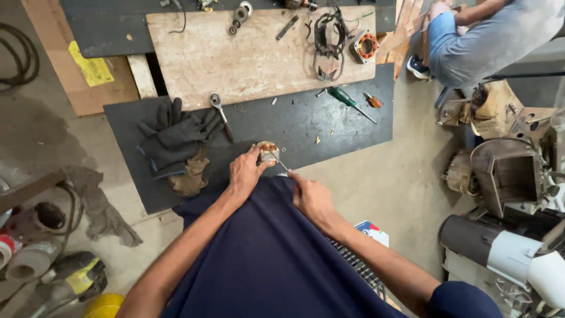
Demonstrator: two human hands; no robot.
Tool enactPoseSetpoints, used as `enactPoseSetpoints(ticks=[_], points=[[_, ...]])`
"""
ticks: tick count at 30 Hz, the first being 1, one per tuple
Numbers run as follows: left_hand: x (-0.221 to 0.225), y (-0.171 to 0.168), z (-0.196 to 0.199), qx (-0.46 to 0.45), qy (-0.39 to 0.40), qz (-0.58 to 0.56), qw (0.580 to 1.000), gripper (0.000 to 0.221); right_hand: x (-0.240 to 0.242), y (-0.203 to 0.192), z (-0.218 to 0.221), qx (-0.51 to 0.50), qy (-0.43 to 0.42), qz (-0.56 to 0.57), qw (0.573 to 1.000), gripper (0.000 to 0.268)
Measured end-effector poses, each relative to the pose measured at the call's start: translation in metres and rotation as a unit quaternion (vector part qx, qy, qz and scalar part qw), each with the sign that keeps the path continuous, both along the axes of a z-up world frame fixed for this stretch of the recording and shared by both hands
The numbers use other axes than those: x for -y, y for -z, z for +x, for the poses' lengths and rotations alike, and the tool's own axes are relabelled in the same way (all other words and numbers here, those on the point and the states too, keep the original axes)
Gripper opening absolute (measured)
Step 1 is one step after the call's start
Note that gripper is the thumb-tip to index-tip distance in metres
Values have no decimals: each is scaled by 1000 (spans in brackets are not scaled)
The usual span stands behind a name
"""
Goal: Repairing a small electric motor component by disassembling parts and removing wires using pliers and a screwdriver
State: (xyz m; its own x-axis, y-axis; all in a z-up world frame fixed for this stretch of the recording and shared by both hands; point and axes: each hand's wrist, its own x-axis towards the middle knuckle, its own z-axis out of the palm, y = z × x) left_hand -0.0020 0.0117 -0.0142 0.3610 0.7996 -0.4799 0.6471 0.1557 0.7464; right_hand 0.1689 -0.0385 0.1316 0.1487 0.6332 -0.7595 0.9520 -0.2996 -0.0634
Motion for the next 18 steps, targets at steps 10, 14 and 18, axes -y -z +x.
enactPoseSetpoints(ticks=[10,14,18], points=[[-4,-6,-2,-26,8,-8,1000,64,-16,14,7,-41,57,-1,998,41],[1,7,3,-32,11,6,999,66,-44,15,17,-92,94,-5,991,35],[1,3,-1,-13,-10,4,1000,67,-7,21,6,17,-31,21,999,40]])
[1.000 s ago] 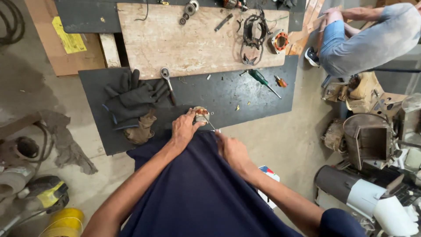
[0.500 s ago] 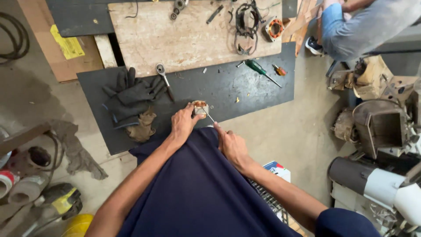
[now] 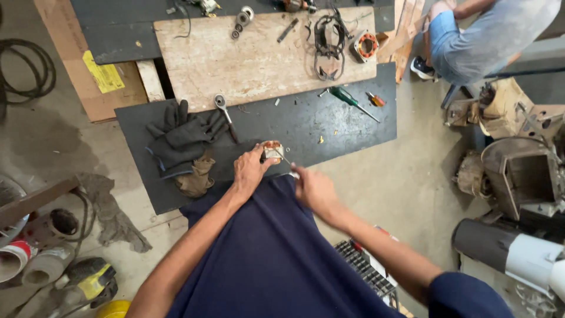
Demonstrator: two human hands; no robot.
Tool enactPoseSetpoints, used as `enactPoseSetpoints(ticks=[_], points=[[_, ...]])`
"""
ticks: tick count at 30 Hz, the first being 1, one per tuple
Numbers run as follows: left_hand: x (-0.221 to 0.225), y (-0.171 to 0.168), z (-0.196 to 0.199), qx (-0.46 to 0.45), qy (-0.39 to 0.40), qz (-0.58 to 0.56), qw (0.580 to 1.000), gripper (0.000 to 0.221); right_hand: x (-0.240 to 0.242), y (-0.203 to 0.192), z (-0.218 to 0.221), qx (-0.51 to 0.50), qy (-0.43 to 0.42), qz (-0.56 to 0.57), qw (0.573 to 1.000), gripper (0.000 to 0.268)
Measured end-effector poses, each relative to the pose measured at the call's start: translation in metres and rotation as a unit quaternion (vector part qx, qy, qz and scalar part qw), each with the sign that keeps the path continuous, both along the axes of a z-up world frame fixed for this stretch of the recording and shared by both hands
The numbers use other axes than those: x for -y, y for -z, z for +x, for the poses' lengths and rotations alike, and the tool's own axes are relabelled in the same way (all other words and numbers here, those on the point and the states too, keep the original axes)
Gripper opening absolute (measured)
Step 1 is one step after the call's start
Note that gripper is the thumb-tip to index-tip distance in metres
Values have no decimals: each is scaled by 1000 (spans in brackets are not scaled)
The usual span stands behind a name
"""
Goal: Repairing a small electric motor component by disassembling parts and removing wires using pliers and a screwdriver
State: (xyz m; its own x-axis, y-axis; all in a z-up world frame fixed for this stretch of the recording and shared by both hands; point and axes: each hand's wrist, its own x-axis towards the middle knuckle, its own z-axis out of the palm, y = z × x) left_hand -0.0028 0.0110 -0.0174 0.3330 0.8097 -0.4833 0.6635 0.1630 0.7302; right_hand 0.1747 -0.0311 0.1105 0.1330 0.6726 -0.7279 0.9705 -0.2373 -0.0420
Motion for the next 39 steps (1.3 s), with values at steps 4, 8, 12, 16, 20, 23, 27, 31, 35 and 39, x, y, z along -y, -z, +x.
enactPoseSetpoints(ticks=[4,8,12,16,20,23,27,31,35,39], points=[[1,-14,-3,-18,11,-13,1000,61,25,-22,-20,13,-46,-39,998,62],[-6,-25,-3,-8,23,-6,1000,64,38,-10,-19,2,-46,28,999,60],[-5,-25,-5,-7,24,-3,1000,67,23,-16,-18,-48,74,4,996,48],[-1,-14,-5,-22,32,-4,999,67,15,-19,-11,-63,120,5,991,46],[-4,-16,-4,-21,22,-5,1000,66,8,-30,1,-64,131,28,989,43],[-1,-16,-5,-23,20,0,1000,68,-2,-55,2,-71,133,8,988,45],[-2,-12,-4,-22,28,-12,999,69,-9,-46,13,-90,128,-21,987,43],[0,-7,-2,-30,24,-9,999,67,-30,-61,6,-86,118,-25,989,39],[-1,-9,-2,-24,19,-22,999,68,-55,-64,9,-78,61,-60,993,38],[1,2,0,-31,28,-17,999,69,-104,-43,22,-115,-65,-128,983,40]])
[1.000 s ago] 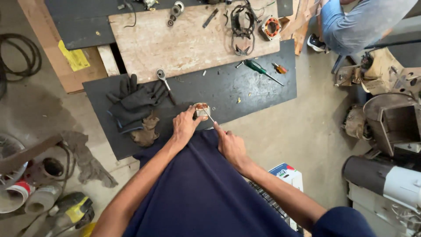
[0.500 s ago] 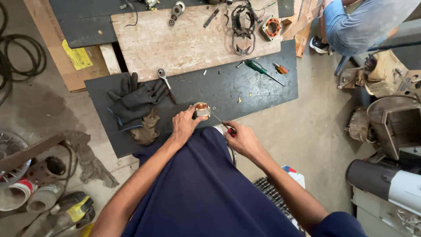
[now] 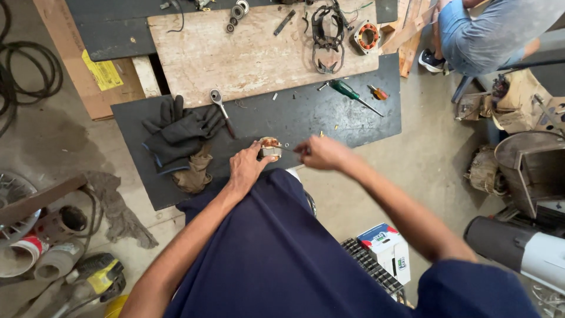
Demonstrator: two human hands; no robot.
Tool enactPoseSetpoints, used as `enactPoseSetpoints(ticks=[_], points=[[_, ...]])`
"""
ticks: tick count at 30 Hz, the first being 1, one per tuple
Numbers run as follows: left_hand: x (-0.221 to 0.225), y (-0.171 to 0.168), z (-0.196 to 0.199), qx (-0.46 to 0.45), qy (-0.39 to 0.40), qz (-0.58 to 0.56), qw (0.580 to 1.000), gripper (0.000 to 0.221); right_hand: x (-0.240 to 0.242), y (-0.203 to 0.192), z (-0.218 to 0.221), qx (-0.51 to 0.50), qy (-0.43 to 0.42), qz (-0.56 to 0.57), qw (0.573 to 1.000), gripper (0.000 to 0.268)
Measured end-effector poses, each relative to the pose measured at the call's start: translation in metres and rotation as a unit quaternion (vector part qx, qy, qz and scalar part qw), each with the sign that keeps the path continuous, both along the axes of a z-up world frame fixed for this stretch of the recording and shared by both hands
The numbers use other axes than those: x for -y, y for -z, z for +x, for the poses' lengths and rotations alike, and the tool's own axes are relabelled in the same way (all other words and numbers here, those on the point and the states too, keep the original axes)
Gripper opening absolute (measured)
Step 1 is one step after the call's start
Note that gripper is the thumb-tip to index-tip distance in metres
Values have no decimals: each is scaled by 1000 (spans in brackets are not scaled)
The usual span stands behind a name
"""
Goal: Repairing a small electric motor component by disassembling parts and removing wires using pliers and a screwdriver
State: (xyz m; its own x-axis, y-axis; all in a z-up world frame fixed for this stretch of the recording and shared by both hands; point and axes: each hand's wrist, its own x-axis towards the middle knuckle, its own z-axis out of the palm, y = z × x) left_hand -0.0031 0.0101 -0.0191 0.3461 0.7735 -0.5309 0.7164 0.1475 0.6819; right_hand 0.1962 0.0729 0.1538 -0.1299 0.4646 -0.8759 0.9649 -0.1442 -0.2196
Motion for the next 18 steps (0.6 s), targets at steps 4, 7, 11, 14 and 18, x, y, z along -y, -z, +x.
enactPoseSetpoints(ticks=[4,7,11,14,18], points=[[-2,-18,1,-10,5,11,1000,68,-75,25,-14,32,-66,-86,994,37],[-6,-27,2,-18,-8,5,1000,62,-127,103,-9,29,-84,-301,949,56],[-1,-38,0,-16,-16,-20,1000,62,-152,91,-38,69,-249,-369,893,19],[-9,-24,3,-16,-11,-43,999,65,-97,47,-31,43,-271,-205,940,30],[-5,-7,5,-5,-36,-59,998,65,30,49,-8,107,-77,13,991,38]])
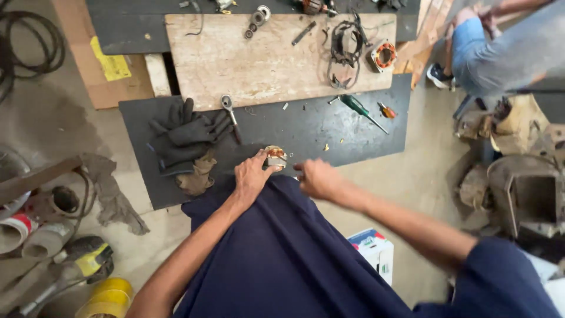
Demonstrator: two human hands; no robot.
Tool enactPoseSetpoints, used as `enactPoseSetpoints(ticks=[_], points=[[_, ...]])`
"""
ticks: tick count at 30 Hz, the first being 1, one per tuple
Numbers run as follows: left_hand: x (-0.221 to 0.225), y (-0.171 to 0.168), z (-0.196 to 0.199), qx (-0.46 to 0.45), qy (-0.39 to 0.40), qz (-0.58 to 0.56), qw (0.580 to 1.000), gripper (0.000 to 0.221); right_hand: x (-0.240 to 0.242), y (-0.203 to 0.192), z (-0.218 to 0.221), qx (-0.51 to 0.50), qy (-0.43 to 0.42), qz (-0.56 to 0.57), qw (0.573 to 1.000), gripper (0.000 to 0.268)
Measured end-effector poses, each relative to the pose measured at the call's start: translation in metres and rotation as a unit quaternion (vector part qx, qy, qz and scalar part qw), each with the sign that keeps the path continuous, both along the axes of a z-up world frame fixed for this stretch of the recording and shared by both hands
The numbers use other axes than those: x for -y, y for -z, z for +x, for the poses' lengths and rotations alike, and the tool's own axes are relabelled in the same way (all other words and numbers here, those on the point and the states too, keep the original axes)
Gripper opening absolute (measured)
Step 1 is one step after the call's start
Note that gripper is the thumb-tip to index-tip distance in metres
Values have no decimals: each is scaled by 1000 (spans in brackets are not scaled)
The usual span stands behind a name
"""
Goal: Repairing a small electric motor component by disassembling parts and removing wires using pliers and a screwdriver
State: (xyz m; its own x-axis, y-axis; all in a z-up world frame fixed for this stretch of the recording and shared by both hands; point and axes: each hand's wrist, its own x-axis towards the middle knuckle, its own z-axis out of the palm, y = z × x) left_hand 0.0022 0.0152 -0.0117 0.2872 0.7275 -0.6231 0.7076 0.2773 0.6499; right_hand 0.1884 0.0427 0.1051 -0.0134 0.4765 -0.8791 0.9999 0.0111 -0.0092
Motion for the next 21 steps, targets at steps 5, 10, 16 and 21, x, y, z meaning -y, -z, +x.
enactPoseSetpoints(ticks=[5,10,16,21], points=[[-6,-13,-8,14,13,8,1000,65,72,-17,-20,-25,157,25,987,53],[-13,-19,-10,15,24,10,1000,64,85,-38,-54,-3,212,49,976,56],[-6,-21,-9,17,21,42,999,64,99,-37,-62,-9,226,108,968,53],[5,-8,-9,30,10,63,998,64,103,7,-19,-29,206,109,972,48]])
